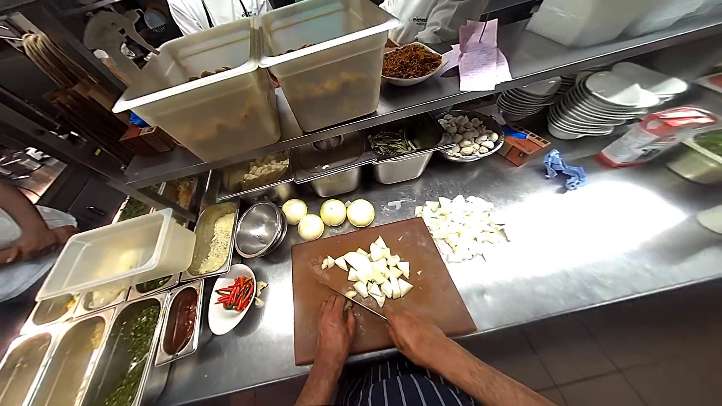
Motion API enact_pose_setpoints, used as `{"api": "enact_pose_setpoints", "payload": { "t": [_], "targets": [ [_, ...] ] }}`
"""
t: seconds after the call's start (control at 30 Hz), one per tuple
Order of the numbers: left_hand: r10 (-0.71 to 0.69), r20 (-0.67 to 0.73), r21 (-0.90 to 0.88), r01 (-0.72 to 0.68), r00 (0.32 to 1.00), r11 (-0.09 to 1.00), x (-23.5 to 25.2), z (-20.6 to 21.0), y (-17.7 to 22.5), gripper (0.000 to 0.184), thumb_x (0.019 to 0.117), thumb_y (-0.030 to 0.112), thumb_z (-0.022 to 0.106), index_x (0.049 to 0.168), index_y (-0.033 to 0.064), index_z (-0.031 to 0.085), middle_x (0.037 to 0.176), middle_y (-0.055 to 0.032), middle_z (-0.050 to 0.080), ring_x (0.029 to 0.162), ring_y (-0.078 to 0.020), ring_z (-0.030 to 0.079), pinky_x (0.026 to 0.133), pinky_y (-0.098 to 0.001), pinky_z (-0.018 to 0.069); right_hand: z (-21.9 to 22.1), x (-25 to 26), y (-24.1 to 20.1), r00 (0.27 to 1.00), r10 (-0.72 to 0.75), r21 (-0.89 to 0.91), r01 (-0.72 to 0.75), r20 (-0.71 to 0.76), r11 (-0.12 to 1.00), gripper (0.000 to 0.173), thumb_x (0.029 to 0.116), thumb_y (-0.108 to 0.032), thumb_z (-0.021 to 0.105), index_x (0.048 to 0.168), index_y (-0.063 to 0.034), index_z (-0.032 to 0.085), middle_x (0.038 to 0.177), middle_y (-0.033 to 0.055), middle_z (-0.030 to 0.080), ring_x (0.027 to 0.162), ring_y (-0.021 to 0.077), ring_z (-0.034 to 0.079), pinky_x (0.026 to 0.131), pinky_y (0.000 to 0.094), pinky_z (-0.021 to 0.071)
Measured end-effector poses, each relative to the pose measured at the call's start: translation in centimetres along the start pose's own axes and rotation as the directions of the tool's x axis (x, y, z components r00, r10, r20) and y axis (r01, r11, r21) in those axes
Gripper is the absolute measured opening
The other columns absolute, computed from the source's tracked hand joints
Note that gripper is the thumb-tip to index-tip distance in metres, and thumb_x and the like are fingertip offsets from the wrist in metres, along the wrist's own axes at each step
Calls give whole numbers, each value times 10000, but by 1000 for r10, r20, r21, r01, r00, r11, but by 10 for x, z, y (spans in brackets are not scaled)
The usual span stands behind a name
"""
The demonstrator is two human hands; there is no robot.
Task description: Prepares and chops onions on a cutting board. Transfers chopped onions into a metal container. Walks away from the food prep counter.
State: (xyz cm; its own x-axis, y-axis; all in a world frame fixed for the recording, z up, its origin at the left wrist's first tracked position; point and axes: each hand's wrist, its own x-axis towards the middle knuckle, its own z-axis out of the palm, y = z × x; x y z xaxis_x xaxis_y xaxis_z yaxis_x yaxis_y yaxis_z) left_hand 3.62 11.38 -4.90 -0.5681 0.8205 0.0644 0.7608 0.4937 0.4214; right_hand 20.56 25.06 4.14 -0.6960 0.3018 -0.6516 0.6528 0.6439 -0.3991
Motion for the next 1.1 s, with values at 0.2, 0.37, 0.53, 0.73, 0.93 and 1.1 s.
{"api": "enact_pose_setpoints", "payload": {
  "t": [0.2,0.37,0.53,0.73,0.93,1.1],
  "targets": [
    [27,-35,-218,-34,999,975,18,-18,-20,514,909,388,716,1264,19,672,1306,-176,666,1265,-318,616,1096,-463,498,37,1,49,949,-50,311,152,-311,938,435,1074,-460,401,1215,-102,603,895,137,683,859,315,698,788,530,558],
    [204,183,-85,-191,962,978,110,-40,-10,477,967,135,529,1430,220,604,1497,-46,564,1453,-265,450,1211,-498,363,41,-27,90,908,254,717,67,-332,694,417,1037,-463,509,1233,-104,589,727,86,612,547,237,613,535,453,556],
    [482,614,-36,-589,625,808,176,-33,20,590,885,28,627,1449,174,533,1441,-116,570,1391,-355,474,1179,-574,338,29,-78,145,980,79,660,61,-180,749,354,1009,-418,577,1128,-88,629,717,91,606,560,242,590,546,468,518],
    [432,724,-40,-592,538,805,196,-42,20,588,856,152,742,1411,101,555,1426,-158,577,1355,-369,512,1137,-559,407,28,-86,136,972,-235,269,224,8,937,301,1043,-377,532,1072,-98,642,835,144,673,798,331,677,732,576,525],
    [109,713,-368,238,692,899,165,-97,-7,568,824,240,814,1323,54,615,1214,-139,686,1070,-240,688,958,-432,577,19,1,49,953,-295,269,266,72,926,351,1054,-373,512,1158,-62,638,981,201,687,942,393,680,811,636,520],
    [21,692,-709,673,722,213,70,-106,-20,591,856,10,698,1362,-5,392,1187,-241,671,944,-346,726,797,-464,626,-5,32,48,997,-80,334,80,-14,939,399,1049,-378,515,1274,-61,606,1087,225,681,1010,404,675,878,633,520]
  ]
}}
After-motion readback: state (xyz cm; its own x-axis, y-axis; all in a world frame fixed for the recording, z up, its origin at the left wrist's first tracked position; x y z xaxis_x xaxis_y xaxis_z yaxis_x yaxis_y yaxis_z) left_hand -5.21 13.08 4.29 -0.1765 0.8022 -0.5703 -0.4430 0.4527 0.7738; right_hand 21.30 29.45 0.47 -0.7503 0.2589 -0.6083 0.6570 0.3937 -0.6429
